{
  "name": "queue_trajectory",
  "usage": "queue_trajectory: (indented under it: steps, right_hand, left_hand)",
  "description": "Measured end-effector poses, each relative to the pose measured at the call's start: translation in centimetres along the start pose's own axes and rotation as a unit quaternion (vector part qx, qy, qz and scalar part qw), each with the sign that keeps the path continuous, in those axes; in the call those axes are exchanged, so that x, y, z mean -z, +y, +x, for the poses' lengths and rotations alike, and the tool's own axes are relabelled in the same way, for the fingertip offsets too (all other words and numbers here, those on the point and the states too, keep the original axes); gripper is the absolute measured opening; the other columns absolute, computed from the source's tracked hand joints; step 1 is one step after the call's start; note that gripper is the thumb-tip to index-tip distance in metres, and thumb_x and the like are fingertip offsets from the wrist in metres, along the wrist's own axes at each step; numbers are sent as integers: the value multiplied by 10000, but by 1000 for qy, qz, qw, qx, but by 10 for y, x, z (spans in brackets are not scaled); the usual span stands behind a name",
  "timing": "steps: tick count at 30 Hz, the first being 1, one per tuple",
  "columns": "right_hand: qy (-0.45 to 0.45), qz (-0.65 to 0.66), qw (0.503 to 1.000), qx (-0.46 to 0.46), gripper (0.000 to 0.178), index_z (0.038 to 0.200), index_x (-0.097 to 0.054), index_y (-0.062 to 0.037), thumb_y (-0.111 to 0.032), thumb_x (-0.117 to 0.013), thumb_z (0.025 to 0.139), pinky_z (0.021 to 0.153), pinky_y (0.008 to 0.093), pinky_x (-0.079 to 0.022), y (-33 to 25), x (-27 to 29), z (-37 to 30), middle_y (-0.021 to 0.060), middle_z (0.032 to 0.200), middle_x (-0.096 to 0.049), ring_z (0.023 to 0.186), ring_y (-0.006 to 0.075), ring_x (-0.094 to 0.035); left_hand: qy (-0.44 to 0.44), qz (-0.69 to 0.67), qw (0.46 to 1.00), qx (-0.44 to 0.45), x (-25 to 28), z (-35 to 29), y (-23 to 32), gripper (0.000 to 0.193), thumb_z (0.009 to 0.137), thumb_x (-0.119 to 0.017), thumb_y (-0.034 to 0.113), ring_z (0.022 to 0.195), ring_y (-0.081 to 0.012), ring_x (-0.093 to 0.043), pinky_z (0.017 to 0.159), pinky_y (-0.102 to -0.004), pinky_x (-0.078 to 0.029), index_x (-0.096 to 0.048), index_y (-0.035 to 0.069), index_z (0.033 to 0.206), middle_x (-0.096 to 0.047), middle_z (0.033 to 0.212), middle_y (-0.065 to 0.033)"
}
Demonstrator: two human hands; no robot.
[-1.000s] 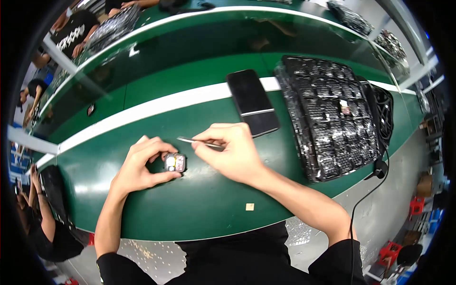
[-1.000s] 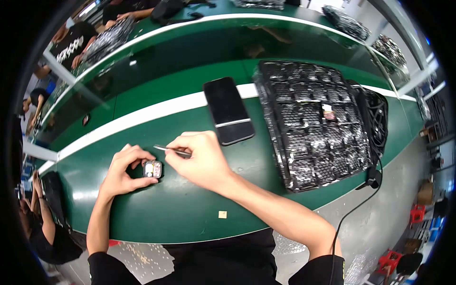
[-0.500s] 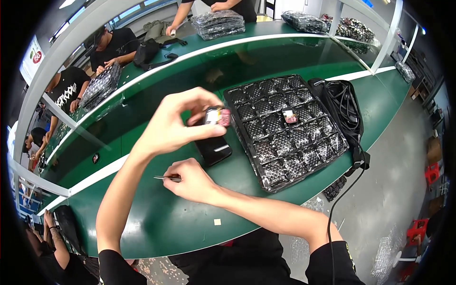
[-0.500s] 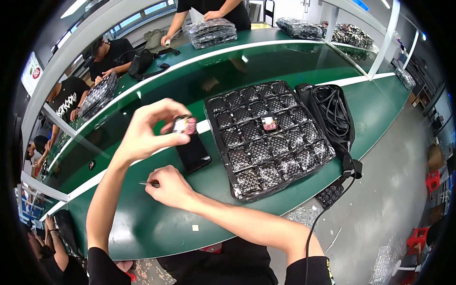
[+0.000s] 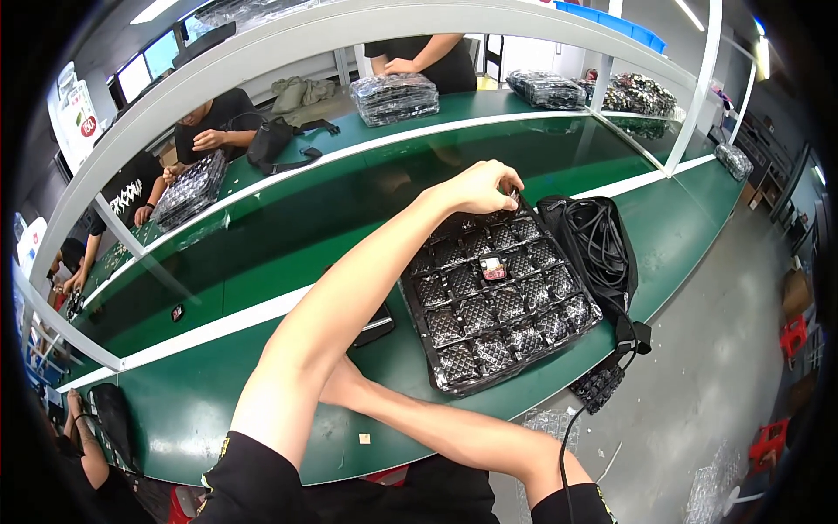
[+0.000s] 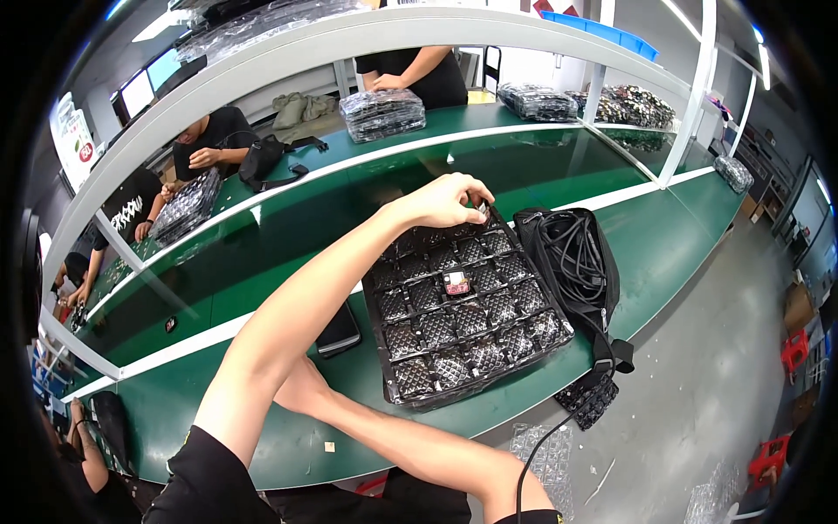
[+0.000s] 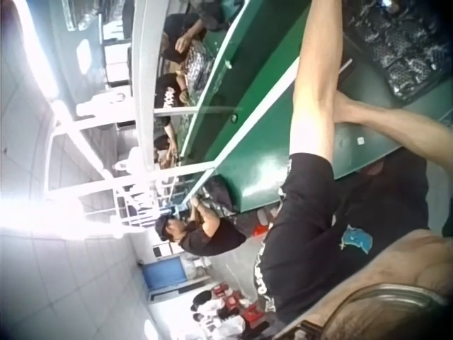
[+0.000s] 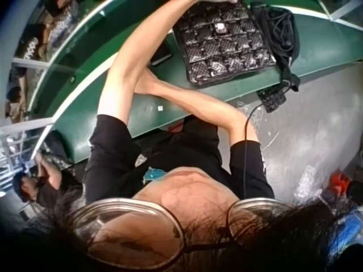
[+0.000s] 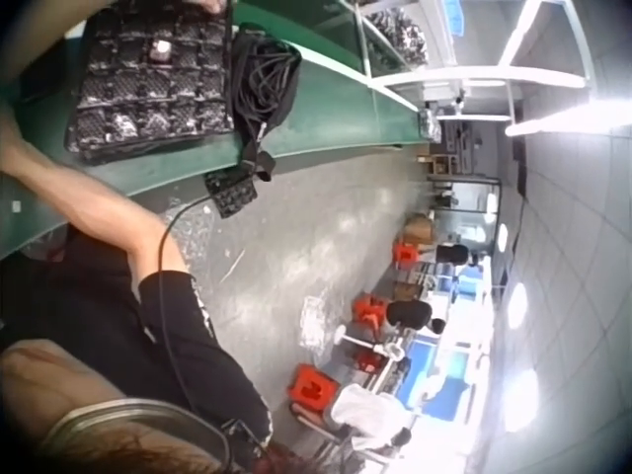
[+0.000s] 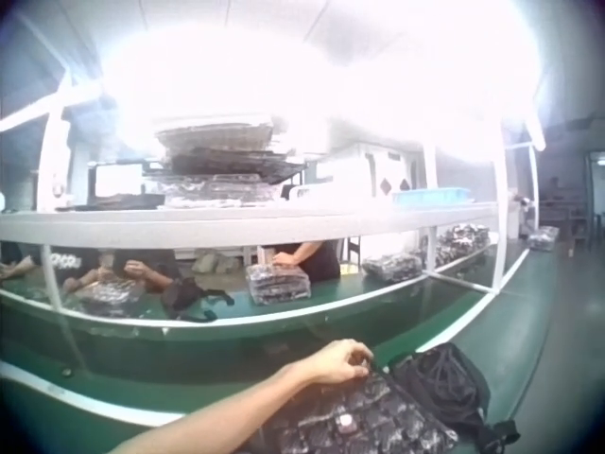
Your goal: Assembling electronic components at a factory workbench using a small metal tool to pry or adjust parts.
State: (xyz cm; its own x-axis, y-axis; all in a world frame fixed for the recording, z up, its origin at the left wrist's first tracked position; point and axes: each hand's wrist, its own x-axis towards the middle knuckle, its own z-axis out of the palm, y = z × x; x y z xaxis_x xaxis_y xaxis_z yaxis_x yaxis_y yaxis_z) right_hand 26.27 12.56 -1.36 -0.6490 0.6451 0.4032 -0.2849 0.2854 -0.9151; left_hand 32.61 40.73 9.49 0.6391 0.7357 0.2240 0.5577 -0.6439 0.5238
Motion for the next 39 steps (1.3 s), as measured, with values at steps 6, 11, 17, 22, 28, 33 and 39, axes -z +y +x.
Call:
queue_trajectory:
  steps: [6, 11, 17, 22, 28, 33, 39]
  right_hand:
    - [-46, -51, 997, -29, 419, 1186, -636, 46, -268, -807, 968, 1004, 486, -527, 9, 7, -6, 217, 1248, -714, 1224, 315, -670]
    - [4, -39, 999, -4, 354, 1155, -676, 11, -189, -854, 924, 928, 446, -536, 20, -1, 5, 157, 1154, -730, 1138, 228, -688]
    - [11, -122, 993, 0, 169, 953, -828, 37, -106, -767, 890, 748, 444, -615, 12, -7, 5, 228, 874, -780, 788, 382, -783]
    - [-4, -178, 984, -30, 186, 1032, -855, 20, -119, -814, 916, 637, 343, -526, 7, 4, 2, 155, 805, -779, 680, 193, -709]
    - [-29, -159, 986, -41, 174, 1035, -858, 22, -109, -814, 928, 603, 319, -472, 2, -3, 3, 111, 786, -767, 658, 137, -652]
    - [-23, -164, 985, -46, 170, 1011, -848, 27, -101, -814, 904, 613, 339, -501, -1, -10, 5, 133, 783, -757, 639, 189, -680]
    - [8, -144, 988, -52, 134, 1046, -851, 38, -23, -829, 929, 586, 260, -424, -4, -17, 8, 52, 754, -716, 646, 61, -577]
  left_hand:
    - [1, 74, 996, 53, -11, 11, 13, 510, 922, -737, 146, 1225, -326, -697, 1086, -437, -561, -719, 44, 1422, -745, 1322, -154]
    - [-10, 78, 994, 70, 10, -14, 16, 506, 928, -646, 78, 1209, -340, -721, 1071, -440, -569, -698, 0, 1425, -770, 1273, -164]
    - [38, 106, 990, 88, 83, -121, -32, 341, 1015, -710, 162, 1044, -330, -751, 955, -453, -589, -754, 27, 1325, -793, 1117, -167]
    - [113, 183, 959, 184, 113, -281, -83, 288, 1011, -714, 169, 1095, -339, -749, 973, -450, -586, -772, 17, 1249, -760, 1213, -169]
    - [186, 288, 881, 326, 124, -516, -112, 259, 968, -782, 204, 1214, -369, -694, 1069, -461, -561, -790, 45, 1172, -741, 1228, -147]
    - [218, 300, 828, 421, 115, -628, -99, 305, 1056, -708, 224, 1282, -345, -637, 1096, -460, -529, -751, 106, 1334, -694, 1259, -117]
    - [290, 254, 851, 356, 104, -634, -90, 361, 1062, -708, 170, 1155, -309, -678, 1028, -422, -554, -694, 43, 1399, -701, 1183, -128]
